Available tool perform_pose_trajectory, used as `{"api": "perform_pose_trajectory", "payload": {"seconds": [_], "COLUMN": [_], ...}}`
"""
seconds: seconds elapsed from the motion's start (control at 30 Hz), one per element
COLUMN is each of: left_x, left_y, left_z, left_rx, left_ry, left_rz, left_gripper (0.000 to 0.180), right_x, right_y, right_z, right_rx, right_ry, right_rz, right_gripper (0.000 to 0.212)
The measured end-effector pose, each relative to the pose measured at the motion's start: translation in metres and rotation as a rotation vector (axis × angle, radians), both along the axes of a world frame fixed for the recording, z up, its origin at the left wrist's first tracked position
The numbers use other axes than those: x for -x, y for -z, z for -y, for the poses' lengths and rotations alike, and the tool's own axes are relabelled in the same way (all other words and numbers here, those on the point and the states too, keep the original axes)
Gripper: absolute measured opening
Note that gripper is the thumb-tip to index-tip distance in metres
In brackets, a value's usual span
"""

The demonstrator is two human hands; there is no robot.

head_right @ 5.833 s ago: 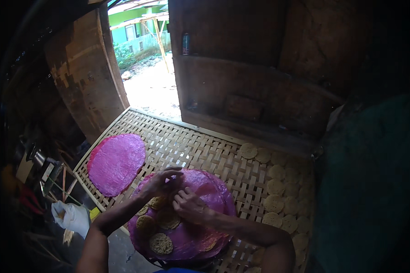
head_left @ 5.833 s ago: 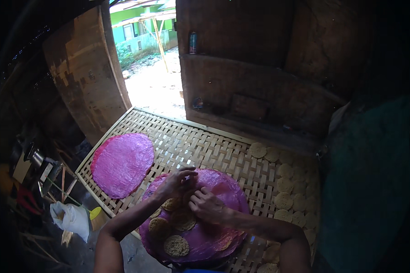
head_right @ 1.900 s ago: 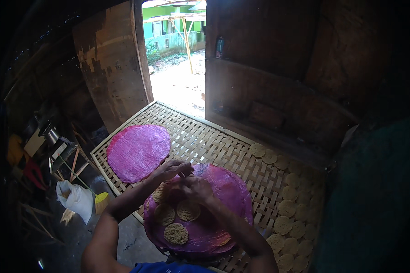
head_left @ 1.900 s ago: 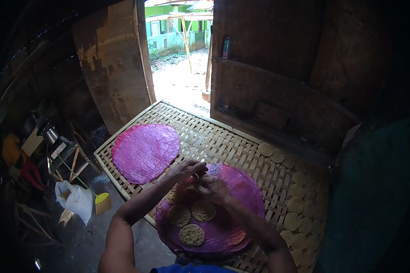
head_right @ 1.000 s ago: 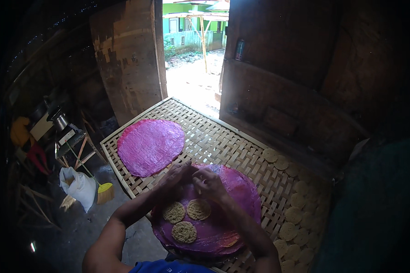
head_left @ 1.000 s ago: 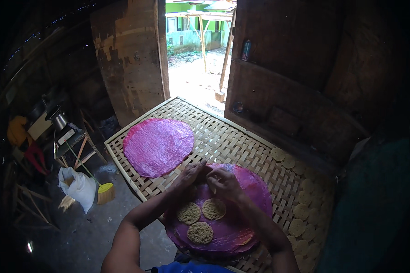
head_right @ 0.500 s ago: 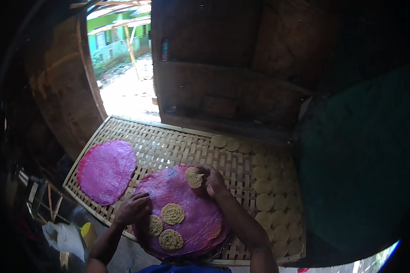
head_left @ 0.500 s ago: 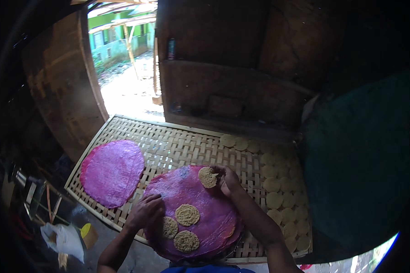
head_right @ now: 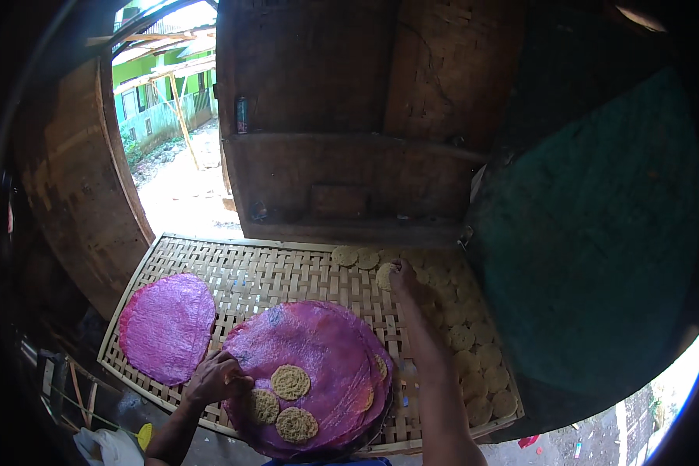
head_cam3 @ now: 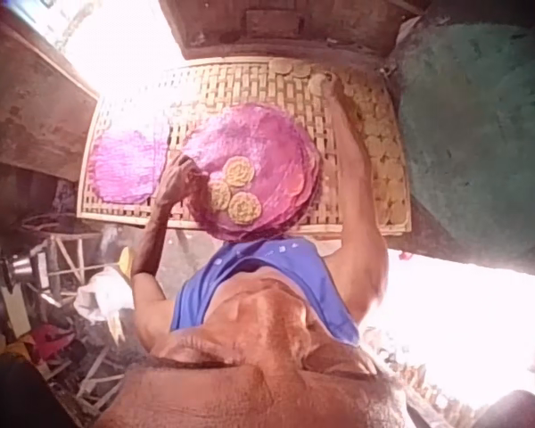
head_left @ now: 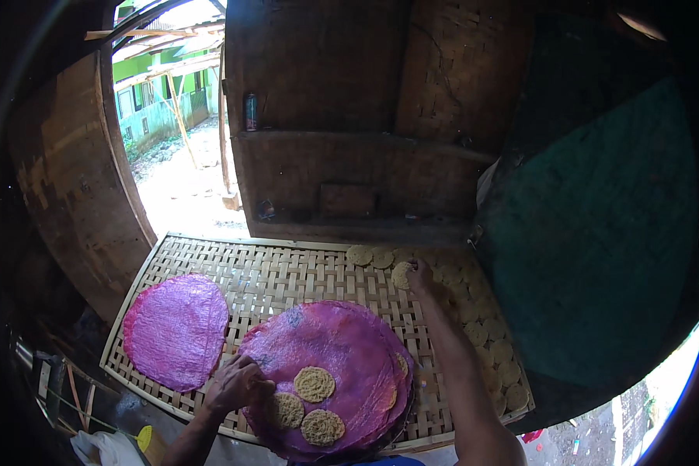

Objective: The person peels small circular crackers from a stack of pink mesh discs and places them onto a bamboo rack to dry.

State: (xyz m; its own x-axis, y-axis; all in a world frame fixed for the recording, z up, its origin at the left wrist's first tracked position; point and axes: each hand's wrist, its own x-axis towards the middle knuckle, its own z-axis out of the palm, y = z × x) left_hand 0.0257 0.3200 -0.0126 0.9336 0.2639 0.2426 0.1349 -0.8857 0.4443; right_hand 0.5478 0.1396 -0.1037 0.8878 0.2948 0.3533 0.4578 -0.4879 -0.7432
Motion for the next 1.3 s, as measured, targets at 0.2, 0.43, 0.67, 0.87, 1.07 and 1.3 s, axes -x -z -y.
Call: {"api": "perform_pose_trajectory", "payload": {"seconds": [0.2,0.43,0.67,0.87,1.07,1.3], "left_x": [0.012,0.038,0.052,0.057,-0.03,-0.085], "left_y": [-0.006,0.005,-0.011,-0.016,-0.042,-0.022], "left_z": [-0.002,-0.012,-0.035,-0.052,-0.004,0.057], "left_rx": [0.049,0.144,0.647,1.21,0.344,0.078], "left_ry": [0.113,0.184,0.138,-0.074,-0.263,0.316], "left_rz": [0.055,0.094,0.174,0.631,0.666,0.151], "left_gripper": [0.024,0.011,0.014,0.019,0.018,0.052], "right_x": [0.016,0.139,0.251,0.263,0.285,0.242], "right_y": [-0.023,-0.038,-0.071,-0.073,-0.091,-0.08], "right_z": [0.011,-0.006,0.009,0.01,0.009,-0.004], "right_rx": [0.508,0.16,0.131,0.142,-0.114,-0.78], "right_ry": [0.082,-0.412,-0.921,-0.871,-0.869,-0.558], "right_rz": [0.239,0.381,0.215,0.156,-0.647,-1.183], "right_gripper": [0.033,0.035,0.021,0.022,0.034,0.023]}}
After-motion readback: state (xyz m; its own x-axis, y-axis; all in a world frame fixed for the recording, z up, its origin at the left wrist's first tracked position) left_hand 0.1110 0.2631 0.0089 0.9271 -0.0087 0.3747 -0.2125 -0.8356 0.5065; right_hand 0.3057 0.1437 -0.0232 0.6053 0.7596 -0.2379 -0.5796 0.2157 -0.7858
